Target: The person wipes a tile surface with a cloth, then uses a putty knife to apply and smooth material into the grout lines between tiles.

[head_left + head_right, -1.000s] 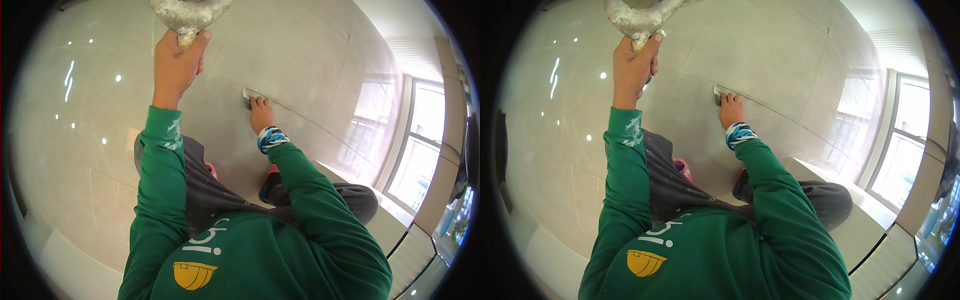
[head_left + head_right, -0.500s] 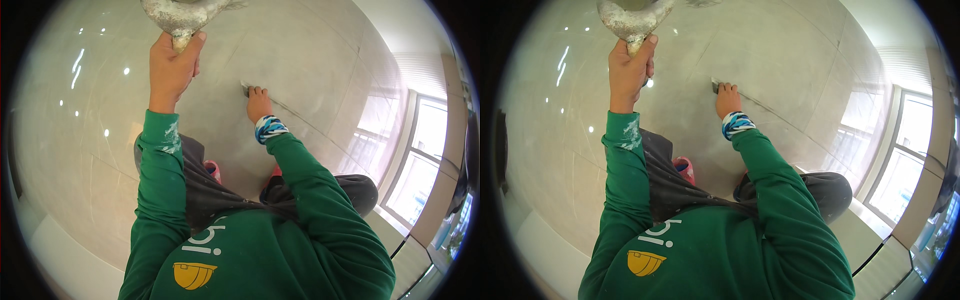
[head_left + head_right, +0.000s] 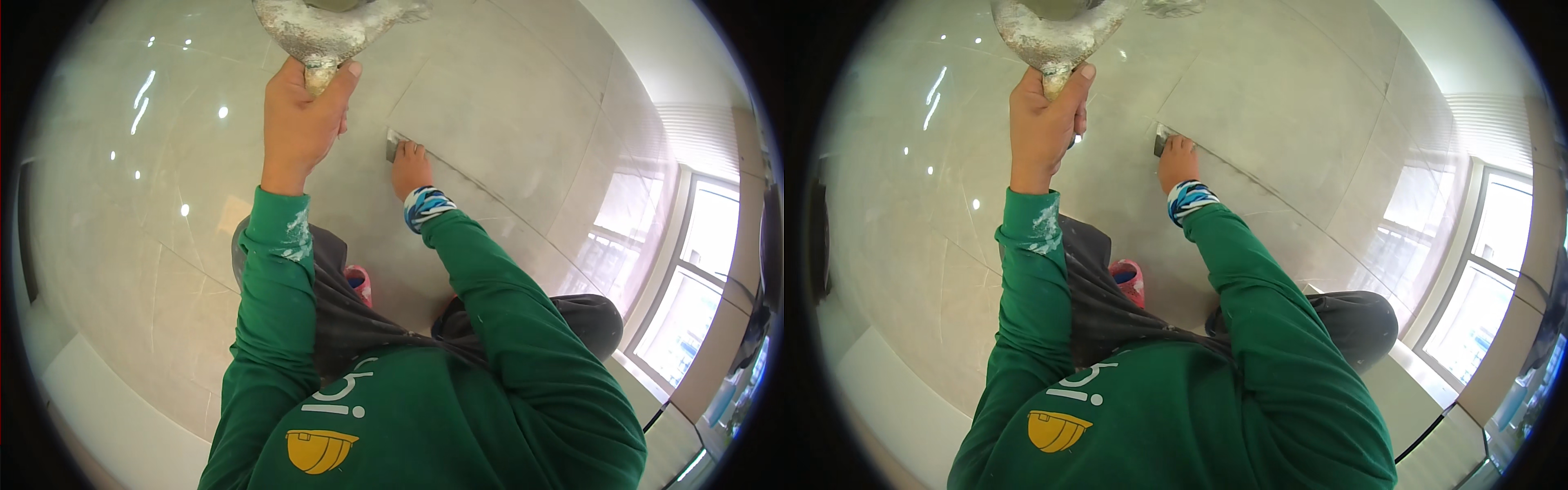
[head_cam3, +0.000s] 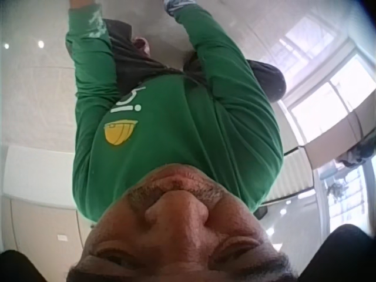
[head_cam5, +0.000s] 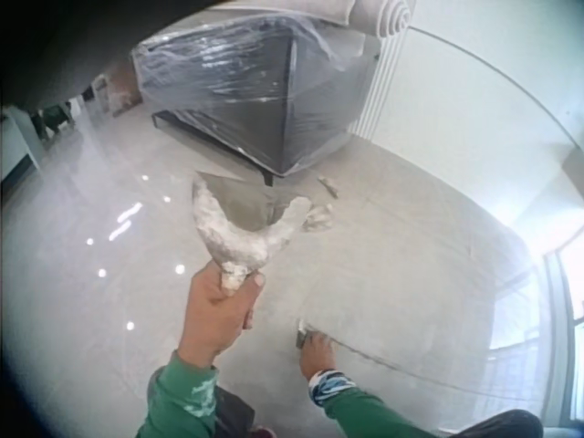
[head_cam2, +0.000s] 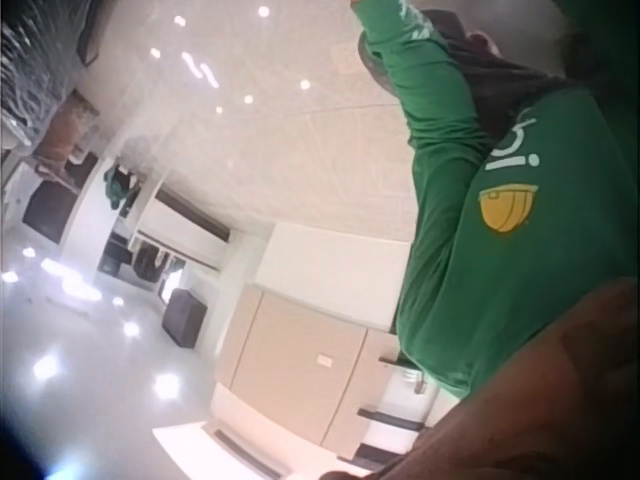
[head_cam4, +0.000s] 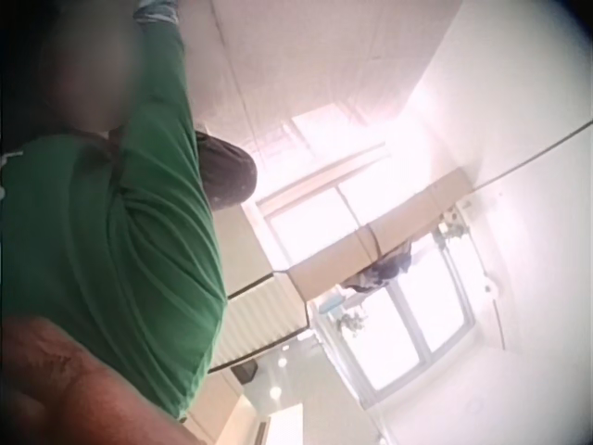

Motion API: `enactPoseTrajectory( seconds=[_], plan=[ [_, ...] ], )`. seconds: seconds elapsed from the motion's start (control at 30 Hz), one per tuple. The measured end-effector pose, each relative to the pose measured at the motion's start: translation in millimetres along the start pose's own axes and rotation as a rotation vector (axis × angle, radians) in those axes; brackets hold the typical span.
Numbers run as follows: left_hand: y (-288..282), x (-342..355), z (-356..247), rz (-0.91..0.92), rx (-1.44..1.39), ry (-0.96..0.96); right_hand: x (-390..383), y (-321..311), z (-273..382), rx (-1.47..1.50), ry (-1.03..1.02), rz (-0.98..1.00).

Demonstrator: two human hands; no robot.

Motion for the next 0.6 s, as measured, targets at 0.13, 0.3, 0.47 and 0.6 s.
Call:
enactPoseTrajectory(
  seconds=[0.13,0.3,0.47,0.6],
  plan=[
    [-1.7,-2.4,-2.3,-0.016,0.032,-0.013,10.6,6.9,4.3,0.032,-0.015,0.160],
    [-4.0,-2.9,-3.3,-0.017,0.038,-0.011,26.7,9.0,20.6,0.020,-0.012,0.008],
    [-11.8,-3.1,-6.0,-0.003,0.037,0.016,31.7,12.4,26.4,-0.060,-0.082,0.018],
    [-10.8,-2.4,-8.3,-0.015,0.031,0.011,36.0,7.5,23.1,0.005,-0.017,0.012]
  ],
)
Point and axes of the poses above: each hand's wrist, its own x-axis towards the middle knuckle, its own y-axis out of the palm, z = x × y, the point moved 5 cm from there along x, towards the middle knuckle, and after that the axes turned 10 degrees about -y, right-handed, at the moved point
